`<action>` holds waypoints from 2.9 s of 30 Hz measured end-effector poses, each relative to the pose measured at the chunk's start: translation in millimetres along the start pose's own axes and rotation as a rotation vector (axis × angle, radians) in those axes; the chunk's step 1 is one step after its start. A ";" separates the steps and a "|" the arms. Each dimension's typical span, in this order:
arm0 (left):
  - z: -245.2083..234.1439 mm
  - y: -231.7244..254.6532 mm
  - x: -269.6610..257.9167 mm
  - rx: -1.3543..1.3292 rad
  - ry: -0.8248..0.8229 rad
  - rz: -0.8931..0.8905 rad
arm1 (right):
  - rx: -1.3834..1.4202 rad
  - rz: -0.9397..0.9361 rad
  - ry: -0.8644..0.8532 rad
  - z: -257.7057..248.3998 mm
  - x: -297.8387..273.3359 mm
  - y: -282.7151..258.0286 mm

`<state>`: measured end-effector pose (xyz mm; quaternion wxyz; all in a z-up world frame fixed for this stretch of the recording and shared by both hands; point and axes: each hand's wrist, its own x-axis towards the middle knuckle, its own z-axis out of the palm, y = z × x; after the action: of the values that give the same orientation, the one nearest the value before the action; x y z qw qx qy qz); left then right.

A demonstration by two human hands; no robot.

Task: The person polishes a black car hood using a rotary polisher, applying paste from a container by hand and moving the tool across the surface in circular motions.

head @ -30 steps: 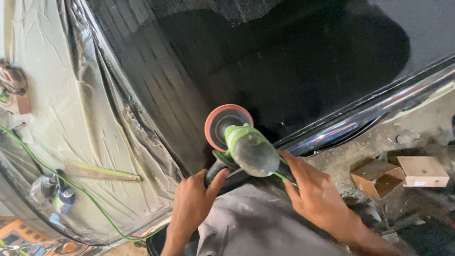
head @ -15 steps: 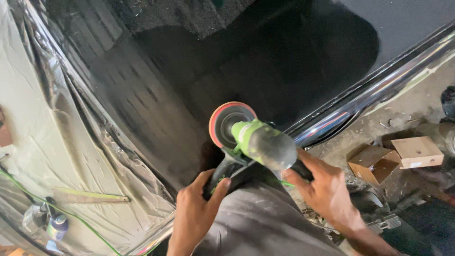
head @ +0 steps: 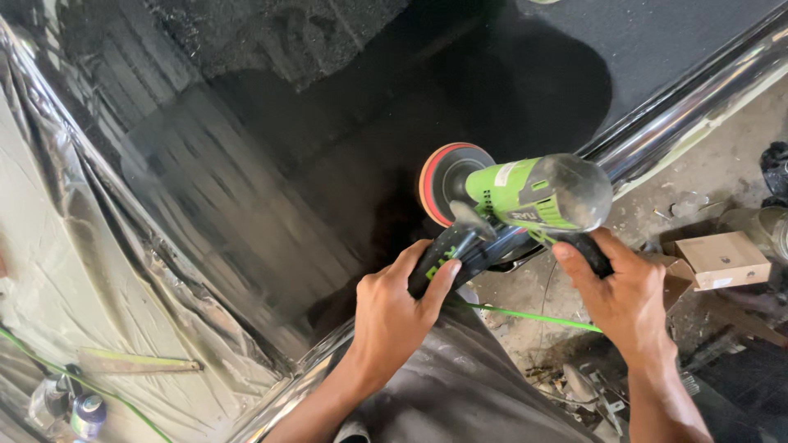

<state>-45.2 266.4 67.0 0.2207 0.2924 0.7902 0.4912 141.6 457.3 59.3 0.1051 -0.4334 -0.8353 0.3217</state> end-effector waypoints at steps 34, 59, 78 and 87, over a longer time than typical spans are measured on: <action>77.4 16.9 148.7 -0.144 0.060 0.073 | -0.161 -0.316 0.090 -65.9 171.1 -21.0; 31.7 -1.4 237.1 -0.062 0.195 0.048 | -0.036 -0.465 -0.063 -36.6 266.9 -67.9; -20.2 -32.4 168.3 -0.082 0.288 -0.082 | -0.120 -0.702 -0.075 7.9 233.3 -98.3; -41.5 -46.1 133.4 -0.131 0.336 -0.159 | -0.149 -0.784 -0.085 29.5 212.6 -117.2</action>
<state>-180.5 314.2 34.5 0.1423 0.1278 0.8030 0.5644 -76.8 563.5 88.3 0.1534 -0.0747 -0.9619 0.2137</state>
